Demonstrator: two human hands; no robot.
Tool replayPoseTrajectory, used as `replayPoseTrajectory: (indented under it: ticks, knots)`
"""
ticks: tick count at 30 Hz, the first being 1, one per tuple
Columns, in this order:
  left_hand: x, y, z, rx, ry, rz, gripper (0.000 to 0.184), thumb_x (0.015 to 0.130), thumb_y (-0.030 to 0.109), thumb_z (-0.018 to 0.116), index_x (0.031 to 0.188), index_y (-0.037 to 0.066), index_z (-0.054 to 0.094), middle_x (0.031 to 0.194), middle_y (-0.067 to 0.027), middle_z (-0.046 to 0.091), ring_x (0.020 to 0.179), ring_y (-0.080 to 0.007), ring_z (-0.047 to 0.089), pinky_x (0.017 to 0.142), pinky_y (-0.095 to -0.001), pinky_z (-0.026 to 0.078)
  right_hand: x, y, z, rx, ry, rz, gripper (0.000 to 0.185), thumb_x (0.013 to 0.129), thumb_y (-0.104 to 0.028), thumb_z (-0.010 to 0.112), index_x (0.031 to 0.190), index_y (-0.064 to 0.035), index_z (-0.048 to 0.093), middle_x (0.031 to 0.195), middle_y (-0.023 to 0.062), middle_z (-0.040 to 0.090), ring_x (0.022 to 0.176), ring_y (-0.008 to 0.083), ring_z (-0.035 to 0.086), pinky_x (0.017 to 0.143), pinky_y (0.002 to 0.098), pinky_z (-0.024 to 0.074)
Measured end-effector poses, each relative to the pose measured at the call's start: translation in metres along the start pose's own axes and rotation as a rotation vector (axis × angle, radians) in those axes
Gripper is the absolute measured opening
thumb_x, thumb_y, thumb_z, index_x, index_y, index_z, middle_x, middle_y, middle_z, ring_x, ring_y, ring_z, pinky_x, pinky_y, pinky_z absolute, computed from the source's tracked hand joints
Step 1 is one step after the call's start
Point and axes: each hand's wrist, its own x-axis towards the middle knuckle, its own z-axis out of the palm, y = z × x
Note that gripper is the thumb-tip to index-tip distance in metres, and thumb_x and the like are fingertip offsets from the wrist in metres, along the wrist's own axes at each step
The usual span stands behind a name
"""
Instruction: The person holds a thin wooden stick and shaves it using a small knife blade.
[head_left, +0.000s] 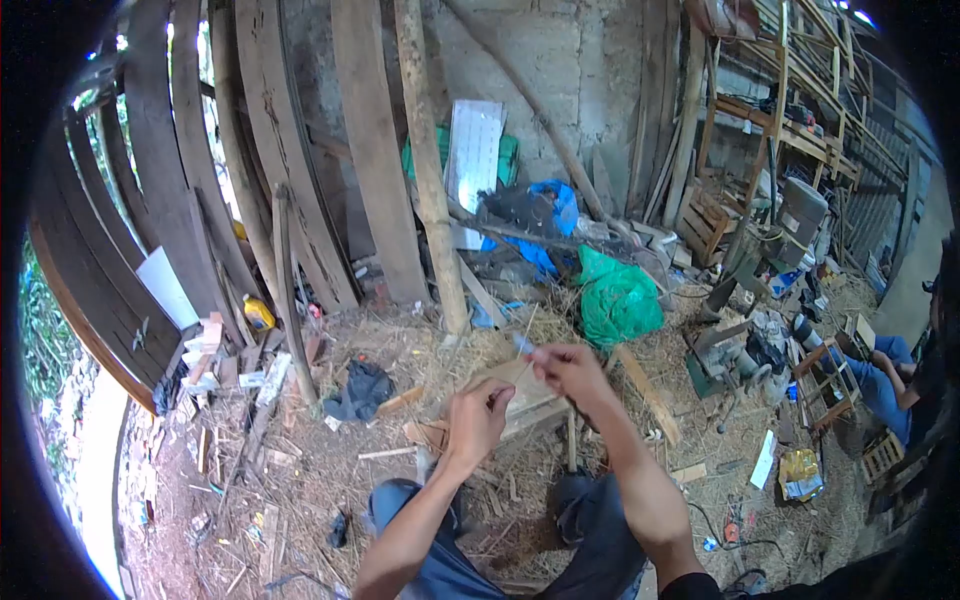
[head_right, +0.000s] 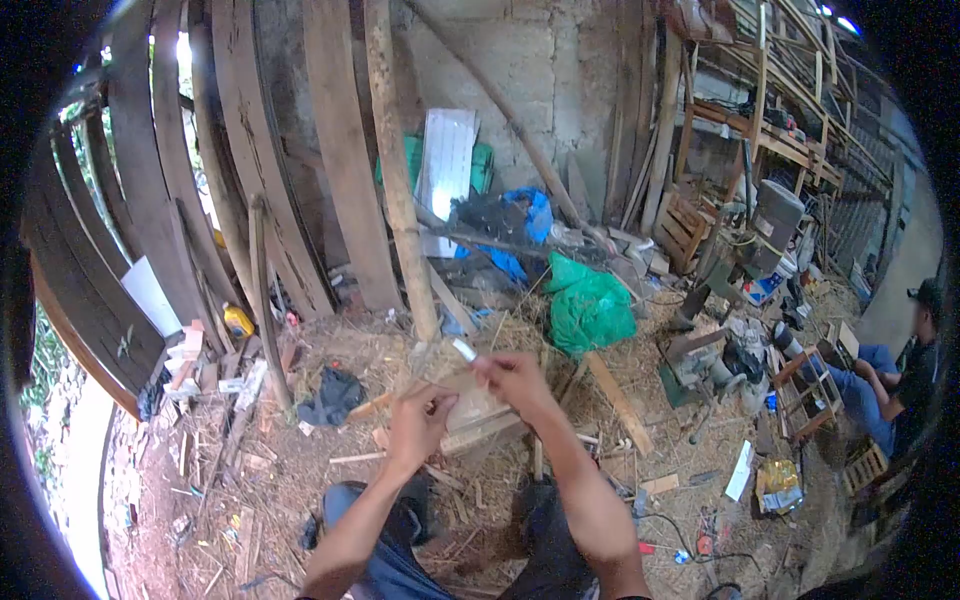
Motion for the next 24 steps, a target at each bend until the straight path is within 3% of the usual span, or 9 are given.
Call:
replayPoseTrajectory:
  ticks: [2, 5, 7, 9, 16, 18, 20, 24]
  knots:
    - [-0.002, -0.002, 0.003, 0.045, 0.017, 0.039, 0.008, 0.076, 0.003, 0.068, 0.084, 0.0, 0.066, 0.072, -0.014, 0.06, 0.065, -0.0265, 0.06, 0.059, -0.0333, 0.046, 0.003, -0.003, -0.009, 0.063, 0.01, 0.03, 0.02, 0.088, -0.021, 0.063, 0.094, -0.0024, 0.066, 0.067, -0.002, 0.057, 0.048, 0.0028, 0.038, 0.042, 0.0196, 0.0267]
    - [0.003, -0.007, 0.006, 0.035, 0.015, 0.072, 0.009, 0.077, 0.0, 0.066, 0.086, 0.0, 0.065, 0.074, -0.0135, 0.059, 0.063, -0.0253, 0.059, 0.057, -0.0326, 0.045, -0.004, -0.004, 0.004, 0.104, 0.018, 0.067, 0.019, 0.088, -0.02, 0.062, 0.095, -0.0022, 0.064, 0.071, -0.0002, 0.06, 0.047, 0.003, 0.036, 0.042, 0.0186, 0.0262]
    - [0.005, -0.005, 0.006, 0.004, 0.03, 0.063, 0.008, 0.076, -0.001, 0.065, 0.084, -0.001, 0.064, 0.075, -0.0135, 0.059, 0.061, -0.0263, 0.059, 0.056, -0.0331, 0.045, -0.009, 0.002, 0.017, 0.16, -0.131, 0.098, 0.017, 0.089, -0.018, 0.061, 0.094, -0.0019, 0.063, 0.072, 0.0007, 0.061, 0.047, 0.0028, 0.037, 0.042, 0.0181, 0.0262]
    - [0.004, -0.008, 0.006, -0.018, 0.042, 0.056, 0.006, 0.076, -0.001, 0.064, 0.082, -0.001, 0.063, 0.077, -0.0135, 0.058, 0.06, -0.0272, 0.058, 0.054, -0.0335, 0.044, -0.006, 0.0, 0.013, 0.16, -0.135, 0.119, 0.014, 0.089, -0.015, 0.061, 0.093, -0.0019, 0.063, 0.073, 0.0011, 0.061, 0.048, 0.0027, 0.037, 0.041, 0.018, 0.0262]
    - [0.004, -0.006, 0.001, -0.055, -0.08, -0.019, 0.004, 0.079, 0.001, 0.064, 0.082, -0.001, 0.063, 0.074, -0.0126, 0.057, 0.057, -0.0239, 0.053, 0.055, -0.0327, 0.042, -0.002, 0.0, 0.005, 0.061, -0.123, 0.092, 0.014, 0.089, -0.013, 0.06, 0.094, -0.0004, 0.063, 0.069, 0.0001, 0.059, 0.047, 0.0027, 0.037, 0.041, 0.0179, 0.0255]
    - [0.0, -0.01, -0.003, -0.073, -0.101, -0.027, 0.005, 0.079, 0.002, 0.064, 0.083, -0.001, 0.063, 0.073, -0.0122, 0.057, 0.056, -0.023, 0.053, 0.055, -0.0326, 0.041, 0.004, 0.001, -0.009, -0.153, 0.106, 0.003, 0.016, 0.09, -0.015, 0.059, 0.093, 0.0002, 0.062, 0.069, -0.0012, 0.057, 0.048, 0.0026, 0.037, 0.042, 0.018, 0.0257]
    - [-0.006, -0.019, -0.006, -0.141, -0.148, -0.128, 0.006, 0.079, 0.003, 0.064, 0.083, -0.001, 0.063, 0.072, -0.0118, 0.056, 0.056, -0.0211, 0.052, 0.055, -0.0318, 0.041, 0.004, -0.009, -0.026, -0.039, 0.104, 0.02, 0.016, 0.09, -0.016, 0.058, 0.093, -0.0003, 0.062, 0.069, -0.0018, 0.056, 0.048, 0.0027, 0.037, 0.042, 0.0182, 0.0259]
    - [0.0, -0.02, -0.003, -0.081, -0.106, -0.054, 0.008, 0.081, 0.003, 0.064, 0.087, -0.002, 0.063, 0.073, -0.0101, 0.058, 0.056, -0.0142, 0.052, 0.052, -0.0272, 0.04, -0.006, -0.005, -0.001, 0.074, 0.033, 0.037, 0.014, 0.09, -0.016, 0.058, 0.09, -0.003, 0.061, 0.07, -0.0024, 0.056, 0.049, 0.0024, 0.038, 0.043, 0.0187, 0.0269]
